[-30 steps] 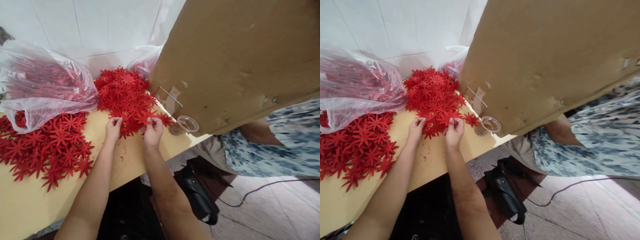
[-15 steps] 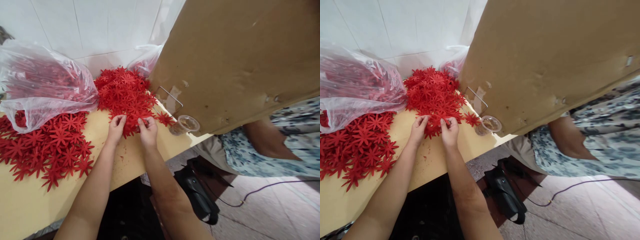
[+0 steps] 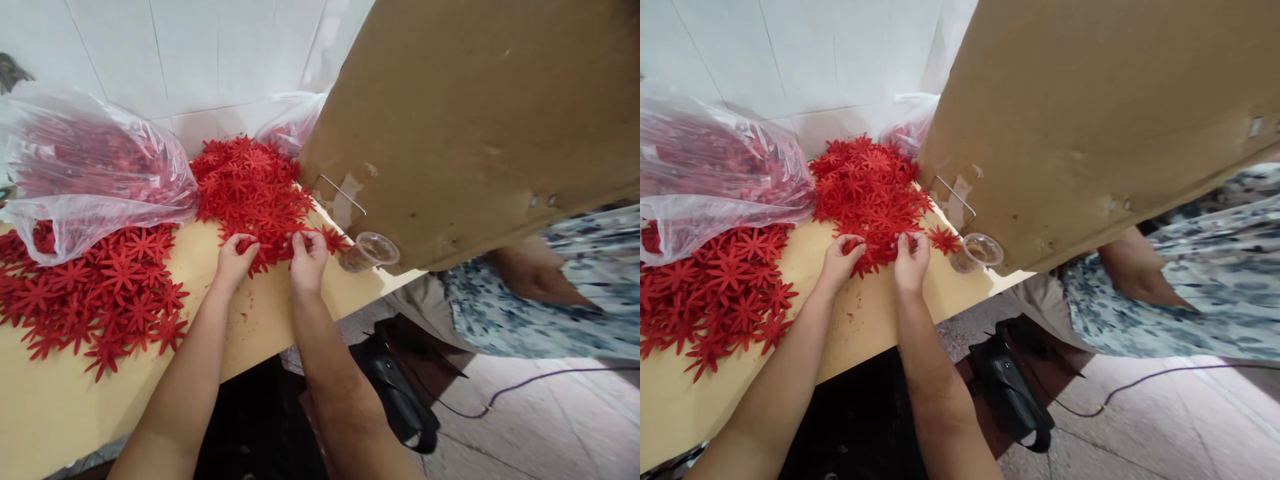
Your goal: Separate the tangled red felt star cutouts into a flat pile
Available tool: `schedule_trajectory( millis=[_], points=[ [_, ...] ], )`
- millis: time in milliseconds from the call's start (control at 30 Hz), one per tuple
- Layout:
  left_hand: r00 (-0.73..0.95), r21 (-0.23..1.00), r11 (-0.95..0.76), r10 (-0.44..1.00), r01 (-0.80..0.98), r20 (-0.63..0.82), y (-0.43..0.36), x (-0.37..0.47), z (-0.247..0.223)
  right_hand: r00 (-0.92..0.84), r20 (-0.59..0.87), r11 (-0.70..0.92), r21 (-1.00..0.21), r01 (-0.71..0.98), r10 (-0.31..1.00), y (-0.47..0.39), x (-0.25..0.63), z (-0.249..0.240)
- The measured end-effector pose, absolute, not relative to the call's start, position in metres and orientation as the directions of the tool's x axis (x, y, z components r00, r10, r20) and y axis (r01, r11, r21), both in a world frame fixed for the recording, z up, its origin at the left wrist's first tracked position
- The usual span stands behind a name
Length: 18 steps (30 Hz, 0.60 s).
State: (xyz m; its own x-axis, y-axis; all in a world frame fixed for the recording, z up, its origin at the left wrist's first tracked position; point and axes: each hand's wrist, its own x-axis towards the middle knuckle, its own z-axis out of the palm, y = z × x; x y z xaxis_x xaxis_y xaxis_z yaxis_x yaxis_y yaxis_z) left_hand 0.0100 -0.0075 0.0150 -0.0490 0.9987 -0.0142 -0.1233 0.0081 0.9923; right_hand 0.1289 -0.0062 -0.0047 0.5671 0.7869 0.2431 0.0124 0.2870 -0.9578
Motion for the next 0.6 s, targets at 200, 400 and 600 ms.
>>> schedule_trajectory(
  millis=[200, 400, 600],
  points=[
    [-0.022, 0.991, -0.055, 0.998, -0.123, 0.053, -0.009, 0.010, 0.014, 0.410, 0.511, 0.326, -0.836, 0.441, 0.756, -0.012, 0.136, 0.018],
    [-0.027, 0.954, 0.012, 0.999, -0.301, -0.021, -0.003, 0.006, 0.006, -0.046, 0.391, 0.380, -0.849, 0.369, 0.919, -0.029, 0.117, 0.019],
    [0.072, 0.903, 0.125, 0.992, -0.411, -0.105, -0.010, 0.007, 0.015, 0.044, 0.436, 0.378, -0.823, 0.425, 0.899, -0.021, 0.112, 0.008]
  ],
)
